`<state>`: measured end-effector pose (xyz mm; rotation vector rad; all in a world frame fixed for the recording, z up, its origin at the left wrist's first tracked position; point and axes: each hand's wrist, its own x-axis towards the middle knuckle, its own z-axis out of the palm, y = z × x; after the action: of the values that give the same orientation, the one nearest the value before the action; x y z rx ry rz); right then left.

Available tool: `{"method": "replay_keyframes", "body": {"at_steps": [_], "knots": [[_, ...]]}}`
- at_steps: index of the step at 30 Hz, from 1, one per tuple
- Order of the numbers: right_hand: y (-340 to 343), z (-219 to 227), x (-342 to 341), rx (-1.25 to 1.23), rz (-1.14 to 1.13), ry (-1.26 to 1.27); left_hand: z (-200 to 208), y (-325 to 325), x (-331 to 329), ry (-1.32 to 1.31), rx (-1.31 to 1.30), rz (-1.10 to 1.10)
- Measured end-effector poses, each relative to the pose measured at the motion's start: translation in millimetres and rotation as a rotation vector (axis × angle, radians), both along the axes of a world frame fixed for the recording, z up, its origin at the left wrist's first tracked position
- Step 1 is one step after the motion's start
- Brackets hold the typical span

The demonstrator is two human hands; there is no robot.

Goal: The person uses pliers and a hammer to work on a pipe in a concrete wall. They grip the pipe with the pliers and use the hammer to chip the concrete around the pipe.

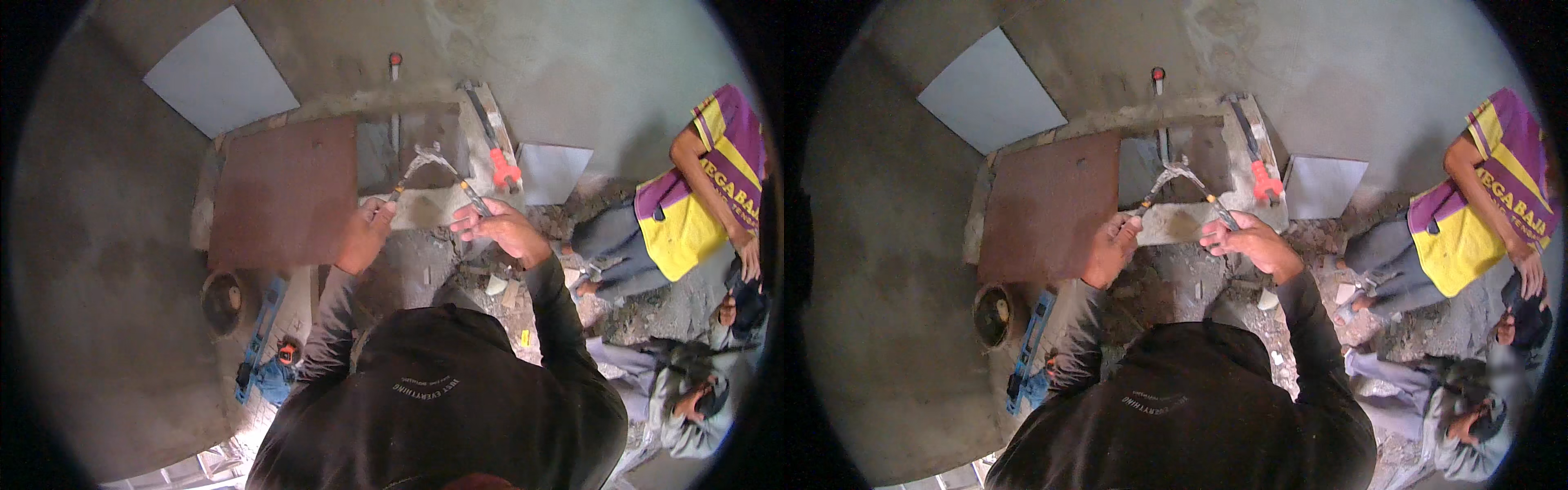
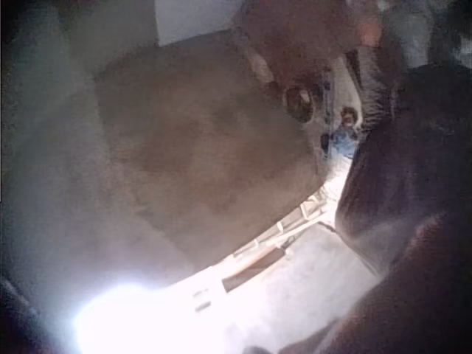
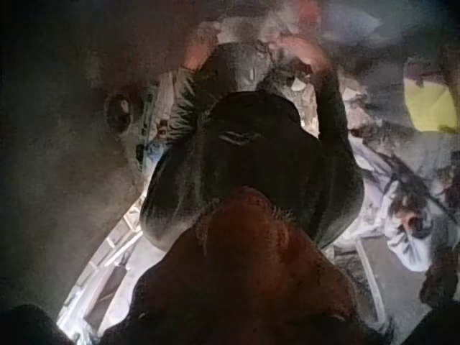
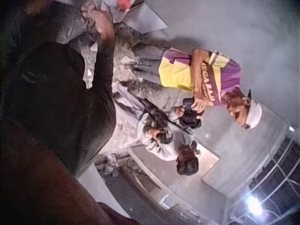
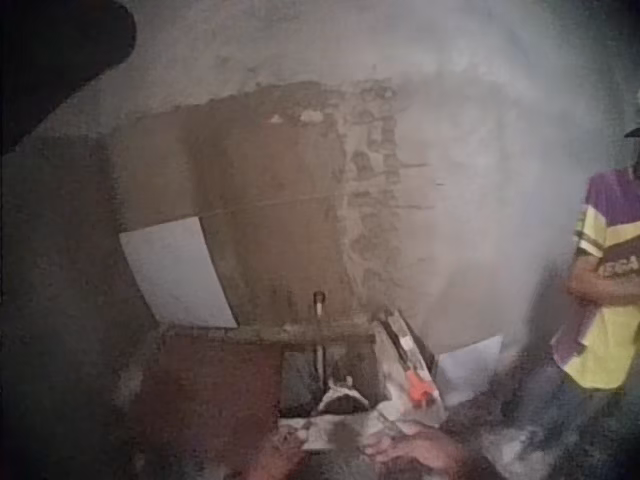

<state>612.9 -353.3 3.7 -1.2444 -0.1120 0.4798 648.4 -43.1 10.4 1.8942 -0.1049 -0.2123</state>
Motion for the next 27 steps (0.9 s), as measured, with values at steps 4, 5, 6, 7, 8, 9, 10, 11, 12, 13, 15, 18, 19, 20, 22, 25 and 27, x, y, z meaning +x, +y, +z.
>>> {"method": "replay_keyframes", "body": {"at_steps": [4, 5, 6, 7, 8, 9, 10, 11, 12, 13, 15, 18, 19, 20, 22, 25, 27], "knots": [[2.3, -7.5, 101.5, -0.031, 0.031, 0.020, 19.5, -3.8, 64.8, -0.078, 0.054, 0.089], [6.4, -0.7, 122.9, -0.048, 0.010, 0.048, 18.9, -4.1, 85.9, -0.113, 0.083, 0.099], [6.6, 1.5, 144.9, -0.066, -0.012, 0.078, 14.1, -3.3, 108.7, -0.100, 0.069, 0.107], [2.6, -2.1, 165.4, -0.069, 0.012, 0.068, 7.9, -2.5, 129.9, -0.089, 0.056, 0.113], [-0.6, -7.9, 185.5, -0.073, 0.036, 0.059, 1.9, -2.8, 148.3, -0.079, 0.042, 0.119], [-3.0, -10.1, 206.0, -0.075, 0.063, 0.043, -0.2, -4.8, 165.6, -0.104, 0.076, 0.118], [-5.1, -12.8, 223.7, -0.119, 0.079, 0.034, -2.4, -6.5, 181.5, -0.129, 0.110, 0.116], [-7.9, -15.4, 240.1, -0.145, 0.068, 0.044, -4.7, -8.2, 196.6, -0.154, 0.143, 0.112], [-7.2, -17.1, 255.5, -0.166, 0.060, 0.051, -7.8, -7.9, 211.1, -0.147, 0.162, 0.109], [-6.2, -19.4, 269.6, -0.188, 0.050, 0.059, -11.1, -8.0, 224.9, -0.140, 0.180, 0.103], [-8.6, -23.0, 295.7, -0.212, 0.023, 0.082, -14.5, -13.1, 250.9, -0.155, 0.221, 0.093], [-14.1, -28.9, 335.7, -0.264, 0.024, 0.094, -22.5, -20.6, 292.7, -0.140, 0.215, 0.078], [-10.7, -27.3, 345.5, -0.257, 0.013, 0.102, -34.3, -16.5, 310.9, -0.084, 0.165, 0.076], [-7.0, -26.5, 353.9, -0.249, 0.004, 0.111, -46.3, -10.8, 326.8, -0.026, 0.116, 0.074], [-11.2, -31.9, 372.9, -0.227, -0.018, 0.115, -60.5, -10.3, 352.4, 0.011, 0.147, 0.077], [-12.3, -42.9, 389.5, -0.169, -0.022, 0.123, -72.6, -13.2, 373.4, 0.024, 0.100, 0.083], [-14.0, -40.1, 395.3, -0.162, -0.031, 0.132, -70.6, -14.7, 380.8, 0.088, 0.018, 0.082]]}}
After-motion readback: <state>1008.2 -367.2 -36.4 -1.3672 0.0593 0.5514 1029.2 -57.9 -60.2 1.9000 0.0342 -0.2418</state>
